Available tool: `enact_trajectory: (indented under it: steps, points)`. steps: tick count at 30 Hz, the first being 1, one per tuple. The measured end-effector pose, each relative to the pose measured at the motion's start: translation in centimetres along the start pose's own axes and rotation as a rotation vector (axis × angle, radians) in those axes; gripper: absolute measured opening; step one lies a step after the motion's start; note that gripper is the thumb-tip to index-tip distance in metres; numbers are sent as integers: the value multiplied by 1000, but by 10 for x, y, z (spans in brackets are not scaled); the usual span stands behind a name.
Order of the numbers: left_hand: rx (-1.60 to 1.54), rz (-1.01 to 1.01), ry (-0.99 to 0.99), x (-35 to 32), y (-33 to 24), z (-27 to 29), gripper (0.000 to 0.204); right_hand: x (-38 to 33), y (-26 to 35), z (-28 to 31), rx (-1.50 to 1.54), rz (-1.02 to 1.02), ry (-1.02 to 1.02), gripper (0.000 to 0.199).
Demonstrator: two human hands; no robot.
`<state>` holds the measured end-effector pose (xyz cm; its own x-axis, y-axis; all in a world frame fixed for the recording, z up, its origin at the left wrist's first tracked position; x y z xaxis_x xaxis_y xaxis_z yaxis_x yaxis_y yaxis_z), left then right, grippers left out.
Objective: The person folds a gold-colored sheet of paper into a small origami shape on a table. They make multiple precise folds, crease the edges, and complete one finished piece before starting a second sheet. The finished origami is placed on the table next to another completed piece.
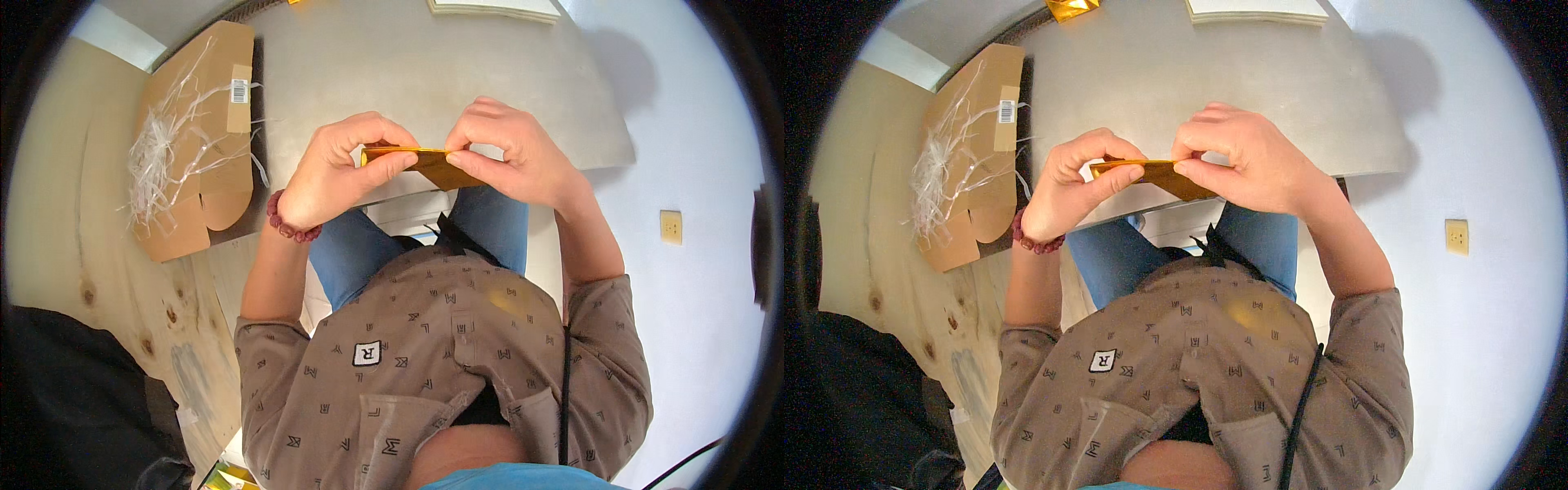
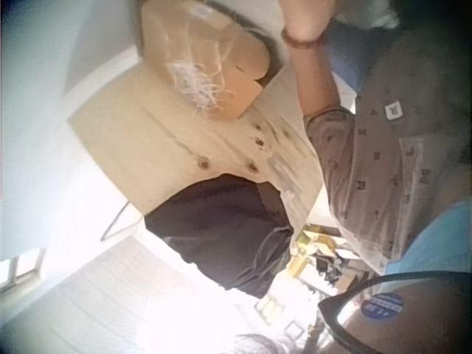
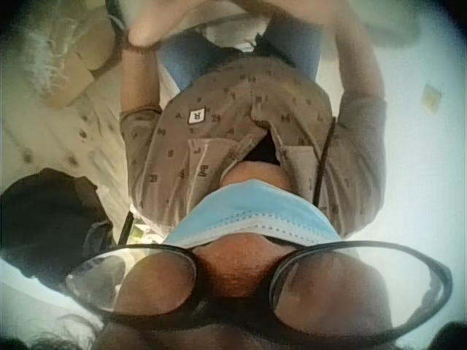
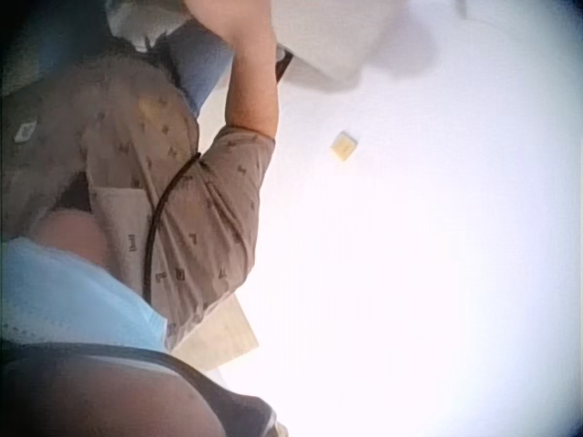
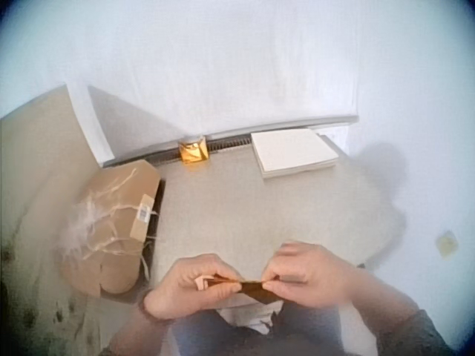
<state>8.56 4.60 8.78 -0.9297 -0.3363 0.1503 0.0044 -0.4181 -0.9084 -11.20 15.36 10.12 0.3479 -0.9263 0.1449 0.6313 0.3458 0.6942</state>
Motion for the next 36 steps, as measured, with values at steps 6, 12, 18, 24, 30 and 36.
enact_trajectory:
  steps: [6,12,18,24,30,36]
  points:
    - [690,-511,-184,-4,-46,21,25,-3,-20,10,304,-3,-74,30]
    - [742,-638,-169,-12,-55,15,29,2,-47,-38,1302,-160,116,54]
    - [825,-560,-96,2,-47,17,22,6,-45,-34,1334,-151,130,18]
    - [513,-288,-620,15,-10,33,51,34,-70,-24,1098,-245,-266,17]
    - [-470,210,-312,53,66,12,26,75,-89,-28,993,-155,-437,16]
    - [-420,261,-325,64,96,34,24,89,-114,-25,798,-158,-306,15]
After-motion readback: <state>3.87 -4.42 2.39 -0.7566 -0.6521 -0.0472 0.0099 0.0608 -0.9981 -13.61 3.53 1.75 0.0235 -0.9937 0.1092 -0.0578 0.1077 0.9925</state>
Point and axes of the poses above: each hand's wrist, its own x-axis towards the middle knuckle, its own z-axis out of the back of the hand, y = z × x, the point moved 4 cm from there along x, towards the middle knuckle, and after that the axes turned 9 degrees about y, right-handed, at the moved point
